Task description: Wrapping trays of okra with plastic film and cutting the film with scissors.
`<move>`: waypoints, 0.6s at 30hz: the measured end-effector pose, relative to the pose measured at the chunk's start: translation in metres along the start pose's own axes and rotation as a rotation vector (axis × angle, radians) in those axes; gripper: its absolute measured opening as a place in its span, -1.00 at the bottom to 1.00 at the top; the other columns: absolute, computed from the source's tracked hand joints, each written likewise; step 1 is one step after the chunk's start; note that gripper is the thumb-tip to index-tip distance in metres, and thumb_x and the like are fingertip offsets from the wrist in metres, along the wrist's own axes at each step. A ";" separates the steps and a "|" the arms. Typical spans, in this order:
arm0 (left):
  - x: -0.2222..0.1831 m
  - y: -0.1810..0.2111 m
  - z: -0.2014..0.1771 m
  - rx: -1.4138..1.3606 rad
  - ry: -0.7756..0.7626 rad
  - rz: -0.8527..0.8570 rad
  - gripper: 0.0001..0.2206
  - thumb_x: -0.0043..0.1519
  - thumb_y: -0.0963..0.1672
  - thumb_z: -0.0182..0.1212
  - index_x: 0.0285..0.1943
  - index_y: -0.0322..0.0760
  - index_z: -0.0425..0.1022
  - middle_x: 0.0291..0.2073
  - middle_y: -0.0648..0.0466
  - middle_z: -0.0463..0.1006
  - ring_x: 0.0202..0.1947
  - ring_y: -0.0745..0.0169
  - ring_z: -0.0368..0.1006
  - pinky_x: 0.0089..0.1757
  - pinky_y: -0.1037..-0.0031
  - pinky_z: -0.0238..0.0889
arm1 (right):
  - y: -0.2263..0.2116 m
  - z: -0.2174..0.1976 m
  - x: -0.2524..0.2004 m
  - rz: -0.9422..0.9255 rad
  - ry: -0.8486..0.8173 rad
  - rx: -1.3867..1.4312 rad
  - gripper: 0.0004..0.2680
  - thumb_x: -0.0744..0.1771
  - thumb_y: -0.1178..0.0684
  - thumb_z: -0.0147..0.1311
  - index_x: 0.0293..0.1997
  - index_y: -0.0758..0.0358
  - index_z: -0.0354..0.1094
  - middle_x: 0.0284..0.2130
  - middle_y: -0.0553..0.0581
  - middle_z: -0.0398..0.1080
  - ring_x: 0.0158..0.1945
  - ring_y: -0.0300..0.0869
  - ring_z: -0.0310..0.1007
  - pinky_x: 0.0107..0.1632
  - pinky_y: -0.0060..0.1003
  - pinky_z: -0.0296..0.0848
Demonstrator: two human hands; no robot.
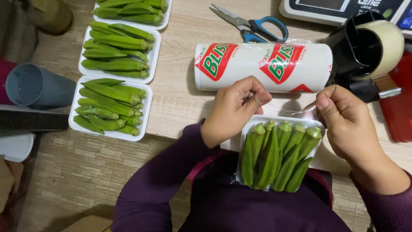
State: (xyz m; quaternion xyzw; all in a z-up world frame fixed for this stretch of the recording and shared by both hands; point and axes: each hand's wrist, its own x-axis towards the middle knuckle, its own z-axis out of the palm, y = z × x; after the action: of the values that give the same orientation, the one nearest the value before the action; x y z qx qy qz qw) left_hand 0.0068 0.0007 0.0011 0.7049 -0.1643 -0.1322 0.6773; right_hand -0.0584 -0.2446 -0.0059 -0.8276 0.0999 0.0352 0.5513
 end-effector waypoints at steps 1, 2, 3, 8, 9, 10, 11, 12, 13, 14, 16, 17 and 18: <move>0.000 -0.004 -0.001 0.001 0.002 -0.001 -0.81 0.29 -0.05 0.18 -0.27 -0.22 0.42 -0.40 0.13 0.57 -0.41 0.46 0.48 -0.27 0.52 0.65 | 0.002 0.001 0.000 0.000 -0.003 0.001 -0.82 0.53 0.03 -0.09 -0.21 0.20 0.26 -0.49 0.01 0.30 -0.43 -0.31 0.15 -0.34 -0.40 0.17; 0.001 -0.009 -0.002 0.020 0.000 -0.021 -0.80 0.30 -0.03 0.17 -0.27 -0.20 0.43 -0.50 0.16 0.52 -0.48 0.46 0.48 -0.33 0.57 0.48 | 0.004 0.002 0.000 0.015 -0.002 0.085 -0.82 0.53 0.04 -0.09 -0.20 0.22 0.26 -0.47 0.04 0.32 -0.43 -0.30 0.19 -0.34 -0.42 0.18; 0.001 -0.013 -0.002 0.038 -0.004 -0.043 -0.79 0.30 -0.01 0.17 -0.27 -0.18 0.44 -0.59 0.19 0.47 -0.55 0.46 0.48 -0.40 0.63 0.30 | 0.006 0.003 -0.001 0.034 0.000 0.170 -0.82 0.53 0.04 -0.09 -0.19 0.25 0.26 -0.46 0.08 0.33 -0.42 -0.29 0.22 -0.34 -0.44 0.20; -0.006 -0.028 -0.001 -0.095 -0.090 -0.165 -0.77 0.34 0.00 0.09 -0.28 -0.16 0.41 -0.54 0.17 0.51 -0.50 0.50 0.34 -0.34 0.61 0.22 | 0.019 0.006 -0.005 0.146 -0.090 0.355 -0.83 0.49 0.03 -0.06 -0.19 0.27 0.27 -0.37 0.14 0.47 -0.44 -0.27 0.32 -0.37 -0.41 0.29; -0.010 -0.034 0.001 -0.170 -0.120 -0.222 -0.78 0.37 -0.02 0.06 -0.29 -0.15 0.41 -0.47 0.19 0.56 -0.47 0.51 0.31 -0.32 0.61 0.20 | 0.025 0.006 -0.007 0.208 -0.121 0.418 -0.84 0.47 0.00 -0.01 -0.18 0.25 0.29 -0.37 0.13 0.49 -0.48 -0.29 0.29 -0.43 -0.43 0.23; -0.015 -0.033 0.003 -0.173 -0.114 -0.231 -0.78 0.37 -0.02 0.06 -0.29 -0.15 0.41 -0.47 0.19 0.56 -0.47 0.51 0.31 -0.32 0.61 0.20 | 0.018 0.008 -0.012 0.216 -0.128 0.417 -0.84 0.47 0.00 -0.01 -0.18 0.25 0.29 -0.37 0.13 0.49 -0.48 -0.29 0.29 -0.43 -0.43 0.23; -0.017 -0.031 0.004 -0.220 -0.129 -0.344 -0.73 0.33 0.02 0.09 -0.28 -0.19 0.46 -0.46 0.19 0.57 -0.51 0.50 0.33 -0.37 0.60 0.22 | 0.010 0.010 -0.014 0.238 -0.197 0.465 -0.82 0.45 -0.04 0.00 -0.25 0.21 0.27 -0.45 0.06 0.37 -0.49 -0.30 0.20 -0.42 -0.40 0.17; -0.020 -0.028 0.004 -0.268 -0.144 -0.456 -0.67 0.29 0.07 0.11 -0.27 -0.23 0.52 -0.45 0.19 0.58 -0.54 0.49 0.35 -0.43 0.59 0.24 | 0.001 0.011 -0.017 0.261 -0.266 0.513 -0.79 0.44 -0.07 0.02 -0.32 0.17 0.25 -0.53 -0.02 0.26 -0.51 -0.30 0.12 -0.41 -0.38 0.11; -0.023 -0.028 0.003 -0.266 -0.135 -0.455 -0.67 0.29 0.07 0.11 -0.27 -0.23 0.52 -0.45 0.19 0.58 -0.54 0.49 0.35 -0.43 0.59 0.24 | 0.005 0.012 -0.017 0.257 -0.275 0.513 -0.79 0.44 -0.07 0.02 -0.32 0.17 0.25 -0.53 -0.02 0.26 -0.51 -0.30 0.12 -0.41 -0.38 0.11; -0.026 -0.028 0.002 -0.293 -0.120 -0.441 -0.69 0.30 0.05 0.13 -0.23 -0.23 0.52 -0.39 0.19 0.58 -0.45 0.48 0.39 -0.30 0.59 0.28 | 0.007 0.013 -0.017 0.319 -0.351 0.685 -0.81 0.43 -0.03 0.04 -0.32 0.20 0.27 -0.43 0.07 0.29 -0.47 -0.20 0.21 -0.42 -0.29 0.22; -0.028 -0.030 0.001 -0.318 -0.109 -0.423 -0.72 0.30 0.04 0.14 -0.20 -0.22 0.52 -0.34 0.19 0.58 -0.35 0.46 0.43 -0.18 0.59 0.32 | 0.008 0.013 -0.016 0.378 -0.423 0.855 -0.83 0.41 0.02 0.05 -0.33 0.22 0.29 -0.33 0.16 0.31 -0.43 -0.09 0.30 -0.42 -0.18 0.32; -0.032 -0.033 0.002 -0.496 -0.128 -0.413 -0.83 0.31 -0.04 0.19 -0.16 -0.21 0.48 -0.34 0.16 0.55 -0.38 0.44 0.44 -0.26 0.59 0.35 | 0.007 0.013 -0.017 0.424 -0.440 0.852 -0.83 0.39 0.03 0.09 -0.36 0.19 0.29 -0.34 0.15 0.30 -0.42 -0.09 0.30 -0.42 -0.18 0.32; -0.035 -0.035 0.003 -0.674 -0.147 -0.400 -0.91 0.31 -0.13 0.24 -0.12 -0.20 0.44 -0.35 0.14 0.51 -0.41 0.42 0.44 -0.33 0.60 0.37 | 0.006 0.012 -0.018 0.470 -0.457 0.850 -0.84 0.37 0.03 0.12 -0.39 0.17 0.28 -0.35 0.13 0.29 -0.42 -0.09 0.29 -0.42 -0.17 0.32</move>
State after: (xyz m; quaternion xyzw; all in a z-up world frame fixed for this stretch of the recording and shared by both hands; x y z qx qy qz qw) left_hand -0.0247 0.0130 -0.0354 0.4497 -0.0192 -0.3584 0.8179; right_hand -0.0767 -0.2336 -0.0135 -0.4581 0.1654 0.2936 0.8226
